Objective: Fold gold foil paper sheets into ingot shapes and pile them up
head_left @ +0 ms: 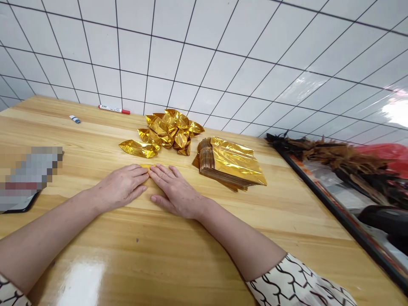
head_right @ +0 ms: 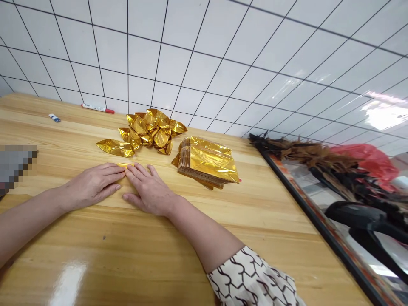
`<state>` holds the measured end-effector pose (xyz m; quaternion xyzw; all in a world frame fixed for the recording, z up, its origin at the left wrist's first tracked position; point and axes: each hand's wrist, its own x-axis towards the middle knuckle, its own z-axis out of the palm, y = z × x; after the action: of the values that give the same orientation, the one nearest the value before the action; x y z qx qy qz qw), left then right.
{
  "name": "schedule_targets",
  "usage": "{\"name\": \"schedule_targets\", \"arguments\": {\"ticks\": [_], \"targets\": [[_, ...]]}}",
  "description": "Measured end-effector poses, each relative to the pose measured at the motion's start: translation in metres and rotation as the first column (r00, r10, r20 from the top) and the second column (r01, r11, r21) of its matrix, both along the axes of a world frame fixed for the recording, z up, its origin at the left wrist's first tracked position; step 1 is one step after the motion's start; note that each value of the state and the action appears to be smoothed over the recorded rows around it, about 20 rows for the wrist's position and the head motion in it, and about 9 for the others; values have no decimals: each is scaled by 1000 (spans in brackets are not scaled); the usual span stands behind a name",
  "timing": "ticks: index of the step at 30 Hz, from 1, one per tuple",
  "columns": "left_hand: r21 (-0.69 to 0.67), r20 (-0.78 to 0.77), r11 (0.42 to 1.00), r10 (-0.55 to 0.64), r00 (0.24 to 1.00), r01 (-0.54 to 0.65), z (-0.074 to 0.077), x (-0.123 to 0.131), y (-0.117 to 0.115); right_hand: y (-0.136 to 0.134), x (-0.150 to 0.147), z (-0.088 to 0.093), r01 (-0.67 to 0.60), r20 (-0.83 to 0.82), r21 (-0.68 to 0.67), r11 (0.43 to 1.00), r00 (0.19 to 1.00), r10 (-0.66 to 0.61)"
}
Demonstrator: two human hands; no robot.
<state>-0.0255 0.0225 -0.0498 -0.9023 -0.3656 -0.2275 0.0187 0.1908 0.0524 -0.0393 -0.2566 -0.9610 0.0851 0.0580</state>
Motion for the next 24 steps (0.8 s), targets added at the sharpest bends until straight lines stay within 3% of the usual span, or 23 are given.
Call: {"name": "schedule_targets", "arguments": {"ticks": [5,16,24], "targets": [[0,-6,1000,16,1000,-16,-1,-1,0,1,0,2,102,61,-51,993,993,-99],[-157,-226,982,72,971,-110,-11,5,-7,1,1,1,88,46,-31,996,995,-87],[-58,-225,991,105,969,-121,-10,-2,-5,2,3,1,88,36,18,996,995,-89]]}}
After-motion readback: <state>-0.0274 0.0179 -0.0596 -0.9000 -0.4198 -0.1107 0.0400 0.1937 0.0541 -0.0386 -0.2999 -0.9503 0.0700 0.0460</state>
